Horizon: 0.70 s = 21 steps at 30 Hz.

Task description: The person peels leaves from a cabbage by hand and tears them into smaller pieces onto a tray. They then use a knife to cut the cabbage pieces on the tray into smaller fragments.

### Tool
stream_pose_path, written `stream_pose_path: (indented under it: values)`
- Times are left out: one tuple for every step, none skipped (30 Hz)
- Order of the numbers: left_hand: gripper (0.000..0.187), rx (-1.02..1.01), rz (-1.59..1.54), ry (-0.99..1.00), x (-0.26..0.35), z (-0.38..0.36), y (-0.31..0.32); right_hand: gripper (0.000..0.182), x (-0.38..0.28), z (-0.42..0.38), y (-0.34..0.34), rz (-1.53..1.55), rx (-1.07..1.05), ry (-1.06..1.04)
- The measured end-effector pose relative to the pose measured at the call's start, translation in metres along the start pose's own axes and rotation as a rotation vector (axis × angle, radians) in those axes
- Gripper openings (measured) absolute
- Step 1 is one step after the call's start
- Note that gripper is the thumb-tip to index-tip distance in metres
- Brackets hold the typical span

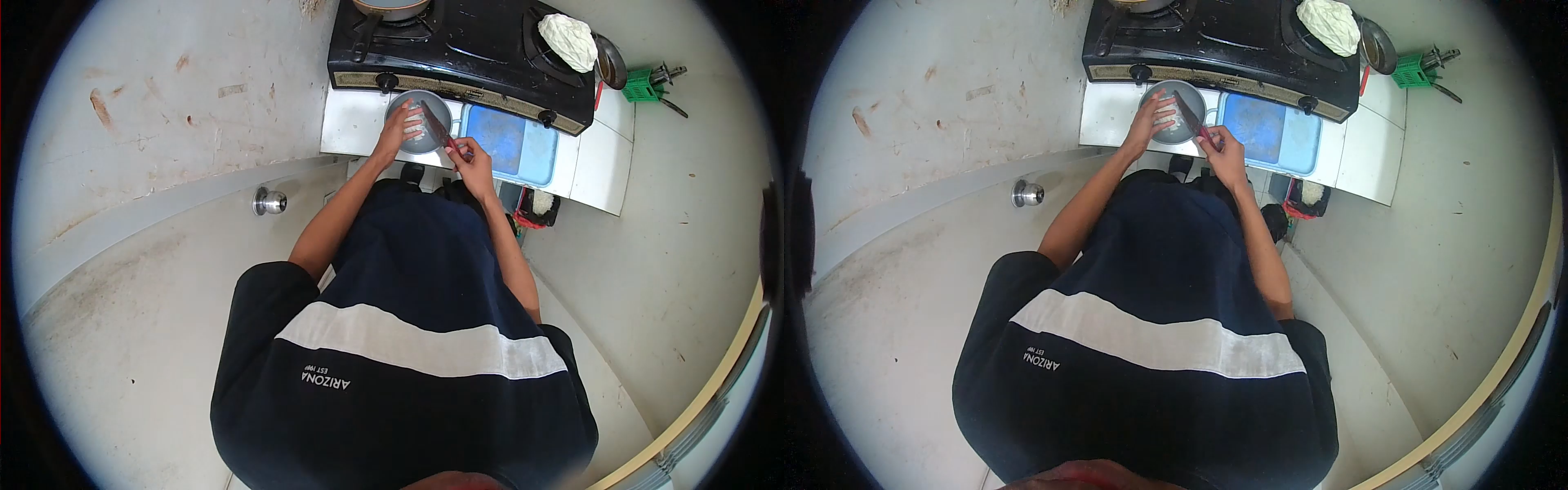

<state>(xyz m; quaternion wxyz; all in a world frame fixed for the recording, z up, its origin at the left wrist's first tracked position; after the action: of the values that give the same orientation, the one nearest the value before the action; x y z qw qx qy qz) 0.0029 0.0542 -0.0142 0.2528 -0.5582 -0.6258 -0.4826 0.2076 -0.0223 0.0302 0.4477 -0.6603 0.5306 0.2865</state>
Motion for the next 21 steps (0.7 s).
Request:
stream_pose_path:
  values:
    - [0.070, -0.014, 0.005, -0.003, 0.000, -0.001, 0.000, 0.025, 0.004, 0.002, 0.001, 0.000, -0.001, 0.000]
    - [0.070, -0.014, 0.005, -0.005, 0.001, -0.002, -0.001, 0.025, 0.008, 0.004, 0.001, -0.068, 0.034, -0.035]
    - [0.070, -0.002, -0.021, -0.002, 0.001, -0.003, -0.003, 0.025, 0.010, 0.006, 0.000, -0.137, 0.070, -0.071]
    - [0.069, 0.010, -0.046, 0.002, 0.002, -0.003, -0.004, 0.025, 0.013, 0.007, 0.001, -0.136, 0.071, -0.070]
    - [0.069, 0.009, -0.046, 0.001, 0.002, -0.004, -0.005, 0.026, 0.015, 0.008, 0.000, -0.194, 0.117, -0.093]
    - [0.069, 0.011, -0.076, -0.009, 0.001, -0.003, -0.006, 0.027, 0.014, 0.009, -0.001, -0.251, 0.162, -0.116]
    - [0.069, 0.015, -0.105, -0.018, 0.001, -0.003, -0.007, 0.027, 0.014, 0.009, 0.000, -0.251, 0.162, -0.117]
    - [0.069, 0.016, -0.105, -0.019, 0.000, -0.003, -0.009, 0.027, 0.015, 0.010, 0.002, -0.198, 0.131, -0.106]
    - [0.069, 0.010, -0.113, -0.023, 0.000, -0.003, -0.009, 0.027, 0.013, 0.009, 0.003, -0.146, 0.102, -0.095]
    - [0.068, 0.002, -0.120, -0.027, -0.001, -0.003, -0.009, 0.027, 0.010, 0.008, 0.003, -0.147, 0.103, -0.095]
    - [0.068, 0.002, -0.121, -0.027, -0.001, -0.002, -0.010, 0.027, 0.007, 0.006, 0.004, -0.119, 0.091, -0.092]
    - [0.069, -0.014, -0.140, -0.051, 0.002, -0.003, -0.008, 0.027, 0.006, 0.006, 0.006, -0.091, 0.079, -0.089]
    - [0.069, -0.028, -0.160, -0.075, 0.004, -0.004, -0.006, 0.027, 0.005, 0.006, 0.007, -0.091, 0.078, -0.089]
    - [0.069, -0.027, -0.160, -0.074, 0.007, -0.005, -0.005, 0.027, 0.003, 0.007, 0.008, -0.074, 0.060, -0.092]
    - [0.072, -0.023, -0.241, -0.091, 0.008, -0.005, -0.004, 0.027, 0.003, 0.007, 0.009, -0.057, 0.042, -0.094]
    - [0.074, -0.019, -0.322, -0.108, 0.010, -0.006, -0.004, 0.027, 0.003, 0.007, 0.010, -0.057, 0.041, -0.094]
    - [0.074, -0.018, -0.322, -0.107, 0.012, -0.006, -0.004, 0.027, 0.002, 0.007, 0.011, -0.070, 0.030, -0.099]
    - [0.078, -0.024, -0.407, -0.122, 0.012, -0.005, -0.006, 0.027, 0.001, 0.007, 0.011, -0.083, 0.020, -0.105]
    - [0.081, -0.030, -0.493, -0.138, 0.011, -0.004, -0.007, 0.027, -0.001, 0.006, 0.011, -0.083, 0.020, -0.105]
    - [0.081, -0.029, -0.493, -0.138, 0.011, -0.004, -0.010, 0.027, -0.002, 0.006, 0.010, -0.117, 0.030, -0.103]
    - [0.083, -0.041, -0.502, -0.134, 0.013, -0.005, -0.011, 0.026, 0.000, 0.006, 0.010, -0.152, 0.041, -0.101]
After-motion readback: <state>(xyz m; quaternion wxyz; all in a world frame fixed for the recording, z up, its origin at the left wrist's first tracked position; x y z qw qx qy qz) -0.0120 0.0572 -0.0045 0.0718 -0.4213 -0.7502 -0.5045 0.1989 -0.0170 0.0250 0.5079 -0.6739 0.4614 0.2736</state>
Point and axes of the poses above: each hand's wrist, its own z-axis towards the middle knuckle, its own y-axis out of the palm, x = y × z, the point moved 3 cm from there along z, towards the middle knuckle, and after that the axes turned 5 degrees about y, right-handed, at the moved point
